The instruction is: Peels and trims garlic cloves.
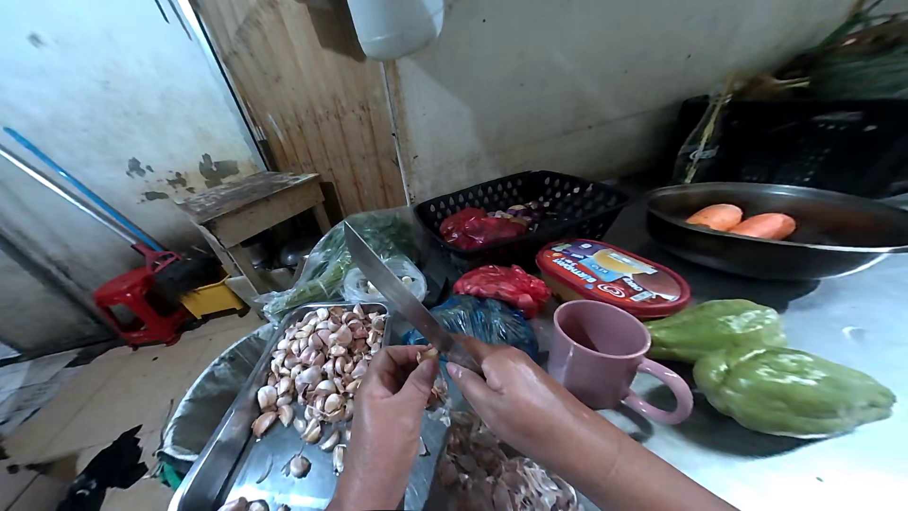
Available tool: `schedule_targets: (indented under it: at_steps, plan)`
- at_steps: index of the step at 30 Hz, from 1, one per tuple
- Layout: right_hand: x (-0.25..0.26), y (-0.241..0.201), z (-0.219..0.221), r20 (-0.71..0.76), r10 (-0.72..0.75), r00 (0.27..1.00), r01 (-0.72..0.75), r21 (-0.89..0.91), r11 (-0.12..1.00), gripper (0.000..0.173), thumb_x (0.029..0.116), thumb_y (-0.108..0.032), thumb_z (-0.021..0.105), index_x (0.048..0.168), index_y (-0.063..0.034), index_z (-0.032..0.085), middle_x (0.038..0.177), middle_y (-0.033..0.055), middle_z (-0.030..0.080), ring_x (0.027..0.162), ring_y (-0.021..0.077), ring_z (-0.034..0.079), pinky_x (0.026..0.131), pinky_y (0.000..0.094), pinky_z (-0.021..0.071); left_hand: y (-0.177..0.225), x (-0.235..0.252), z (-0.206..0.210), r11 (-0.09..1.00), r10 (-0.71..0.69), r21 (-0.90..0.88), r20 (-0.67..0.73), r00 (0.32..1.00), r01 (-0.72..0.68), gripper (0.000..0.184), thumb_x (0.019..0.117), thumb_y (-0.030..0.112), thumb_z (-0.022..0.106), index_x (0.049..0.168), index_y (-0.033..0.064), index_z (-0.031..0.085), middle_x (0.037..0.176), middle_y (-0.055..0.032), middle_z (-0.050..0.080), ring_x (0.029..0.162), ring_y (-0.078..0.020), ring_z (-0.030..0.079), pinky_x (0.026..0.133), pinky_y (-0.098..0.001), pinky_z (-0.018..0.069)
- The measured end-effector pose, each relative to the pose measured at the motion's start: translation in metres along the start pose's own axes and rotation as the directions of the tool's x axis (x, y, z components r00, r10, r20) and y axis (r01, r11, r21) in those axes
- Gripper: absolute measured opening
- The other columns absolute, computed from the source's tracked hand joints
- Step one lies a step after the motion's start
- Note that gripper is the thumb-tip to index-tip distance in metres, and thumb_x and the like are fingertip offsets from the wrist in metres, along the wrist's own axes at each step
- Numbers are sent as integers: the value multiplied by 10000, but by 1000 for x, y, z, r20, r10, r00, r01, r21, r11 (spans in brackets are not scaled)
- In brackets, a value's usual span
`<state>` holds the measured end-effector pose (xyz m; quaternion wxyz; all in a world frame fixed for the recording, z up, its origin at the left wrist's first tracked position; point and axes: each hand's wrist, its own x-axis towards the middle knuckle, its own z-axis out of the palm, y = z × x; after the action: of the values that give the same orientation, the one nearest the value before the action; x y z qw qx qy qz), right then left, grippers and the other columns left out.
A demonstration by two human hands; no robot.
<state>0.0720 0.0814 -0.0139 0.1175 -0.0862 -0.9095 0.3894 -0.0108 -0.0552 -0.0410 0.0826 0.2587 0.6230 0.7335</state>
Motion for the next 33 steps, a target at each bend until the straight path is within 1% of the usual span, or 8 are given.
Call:
schedule_targets:
  at_steps: [4,10,15,18,23,29,32,33]
  plan:
    - [0,-4,-3,44,57,997,-56,-13,998,369,1084,-287,429,1361,-147,630,951,73,695,887,200,657,826,421,529,1,-1,0,990,7,139,12,1000,-9,151,938,95,660,1063,11,643,890,-27,679,774,-86,673,723,-233,584]
    - [2,-4,-3,50,82,995,-81,-20,997,348,1079,-291,443,1306,-117,641,926,83,671,862,206,648,799,412,527,1,-2,-1,979,-4,204,34,999,-3,142,942,114,677,1046,18,657,879,-28,693,763,-86,680,705,-228,583]
    - [3,-10,-8,94,126,988,-128,13,992,315,1085,-260,447,1274,-86,631,919,81,654,848,184,635,793,381,521,0,-3,-3,922,104,366,78,992,-125,180,943,174,677,1064,40,679,897,2,688,784,-33,665,711,-185,564]
    - [3,-14,-11,129,166,978,-165,-21,986,328,1097,-257,436,1314,-82,609,964,114,654,894,221,643,832,407,522,0,-2,-3,934,106,332,89,990,-130,172,945,159,677,1059,31,671,894,1,688,777,-37,665,711,-185,563]
    - [4,-17,-11,149,201,968,-193,-64,979,349,1102,-251,424,1361,-84,589,1020,141,668,940,256,655,869,440,524,3,2,-3,988,-51,150,84,995,38,125,947,107,663,1041,25,648,882,-20,677,756,-90,664,711,-241,576]
    - [8,-11,-10,162,230,960,-258,184,948,273,1094,-218,470,1263,-53,608,852,43,605,676,112,578,662,291,510,6,10,-9,984,-178,9,98,979,178,180,1005,60,572,1146,-6,665,943,-46,693,760,-107,670,717,-260,584]
    - [7,-12,-11,180,236,955,-273,225,935,270,1092,-216,473,1274,-60,598,847,29,608,646,94,579,638,271,515,4,11,-9,987,-139,88,73,988,132,282,1010,75,565,1284,11,568,954,-43,653,765,-107,660,701,-265,583]
    - [8,-11,-11,179,236,955,-275,238,932,263,1090,-216,476,1266,-62,595,840,24,610,634,88,579,627,266,516,3,11,-9,983,-103,158,63,993,92,268,1007,97,575,1260,14,551,961,-40,640,776,-101,660,702,-261,583]
